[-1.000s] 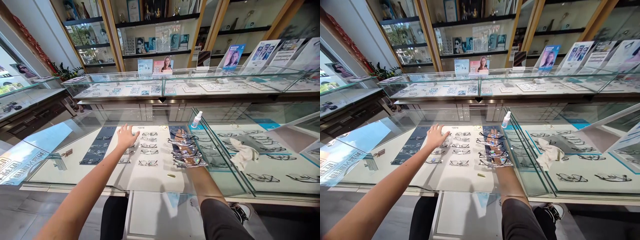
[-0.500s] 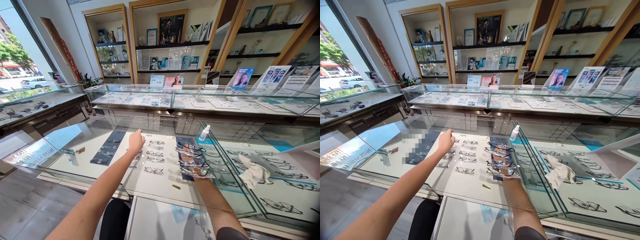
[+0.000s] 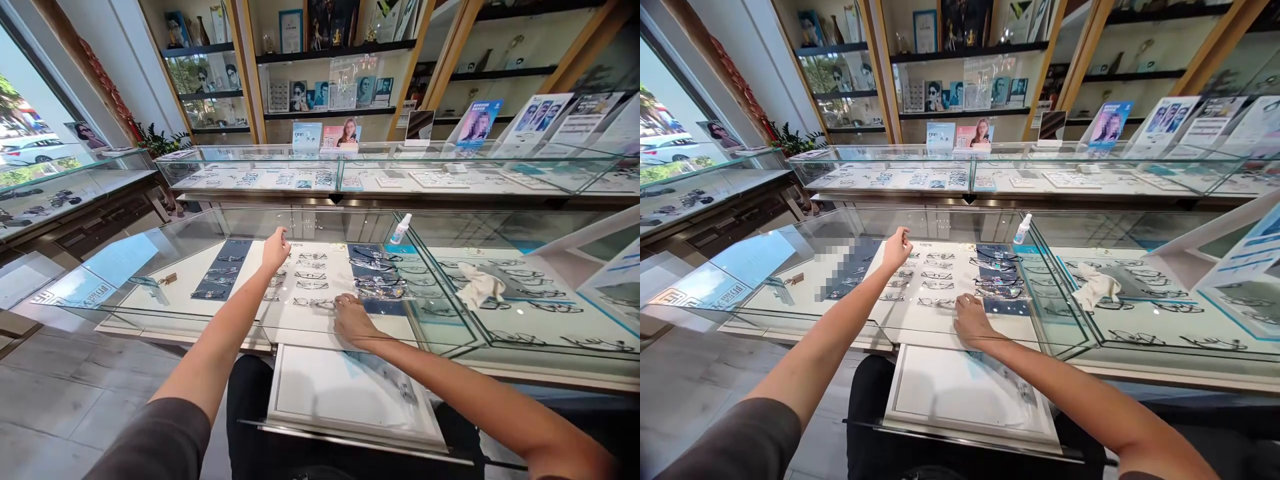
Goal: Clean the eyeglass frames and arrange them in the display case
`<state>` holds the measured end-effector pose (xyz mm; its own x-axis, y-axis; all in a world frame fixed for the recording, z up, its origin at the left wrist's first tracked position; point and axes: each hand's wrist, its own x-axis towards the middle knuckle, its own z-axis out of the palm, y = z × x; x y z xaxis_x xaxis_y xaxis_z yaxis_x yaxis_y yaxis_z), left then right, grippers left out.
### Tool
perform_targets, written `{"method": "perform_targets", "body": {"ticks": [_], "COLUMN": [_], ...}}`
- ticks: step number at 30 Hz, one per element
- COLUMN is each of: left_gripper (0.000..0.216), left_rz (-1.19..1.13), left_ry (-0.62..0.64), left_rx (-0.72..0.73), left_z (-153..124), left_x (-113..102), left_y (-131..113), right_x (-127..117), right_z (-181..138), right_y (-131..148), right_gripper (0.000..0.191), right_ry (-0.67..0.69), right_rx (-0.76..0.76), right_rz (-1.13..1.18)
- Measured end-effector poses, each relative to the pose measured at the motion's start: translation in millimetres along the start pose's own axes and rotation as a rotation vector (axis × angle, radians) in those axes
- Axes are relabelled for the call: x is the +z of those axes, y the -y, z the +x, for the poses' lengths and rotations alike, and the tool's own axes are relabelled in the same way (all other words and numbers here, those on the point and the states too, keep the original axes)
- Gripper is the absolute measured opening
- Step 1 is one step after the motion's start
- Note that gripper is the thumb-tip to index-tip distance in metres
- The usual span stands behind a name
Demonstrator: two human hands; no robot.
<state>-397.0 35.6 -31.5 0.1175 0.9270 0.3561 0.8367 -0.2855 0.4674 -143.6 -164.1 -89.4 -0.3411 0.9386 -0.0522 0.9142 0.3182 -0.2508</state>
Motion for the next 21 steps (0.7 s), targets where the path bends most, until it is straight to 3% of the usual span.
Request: {"method": "perform_targets", "body": {"ticks": [4,8,12,15,17,21], "left_gripper": [0.039,0.036,0.037,0.039,0.04,0.037], "left_rz": [0.002,0.021,0.051,0.082,0.1,0.16], "left_ry": [0.011,0.007,-0.002,-0.009,-0.012,-0.003], "left_rx": [0.013,0.015,0.017,0.027,0.04,0.05], "left_z": [0.6,-0.9,-1.5,-0.4,1.0,4.3], "left_x": [1.9,1.5,-0.7,-1.2,-0.3,2.6], "left_y": [-0.9,-5.2,-8.3,-9.5,-9.2,-6.9], "right_x": [-8.3,-58.8,-131.5,-179.9,-201.5,-213.5], "right_z": [-46.4,-84.5,-88.8,-62.6,-34.2,29.0], "right_y": [31.7,66.7,75.2,48.7,18.0,-50.7], "right_gripper": [0.038,0.042,0.04,0.051,0.057,0.063], "right_ry": [0.191,0.38,0.208,-0.004,-0.037,-0.076], "right_rx": [-0.057,-0.171,-0.208,-0.171,-0.133,-0.014], "right_rz": [0.156,0.314,0.345,0.273,0.234,0.059]}}
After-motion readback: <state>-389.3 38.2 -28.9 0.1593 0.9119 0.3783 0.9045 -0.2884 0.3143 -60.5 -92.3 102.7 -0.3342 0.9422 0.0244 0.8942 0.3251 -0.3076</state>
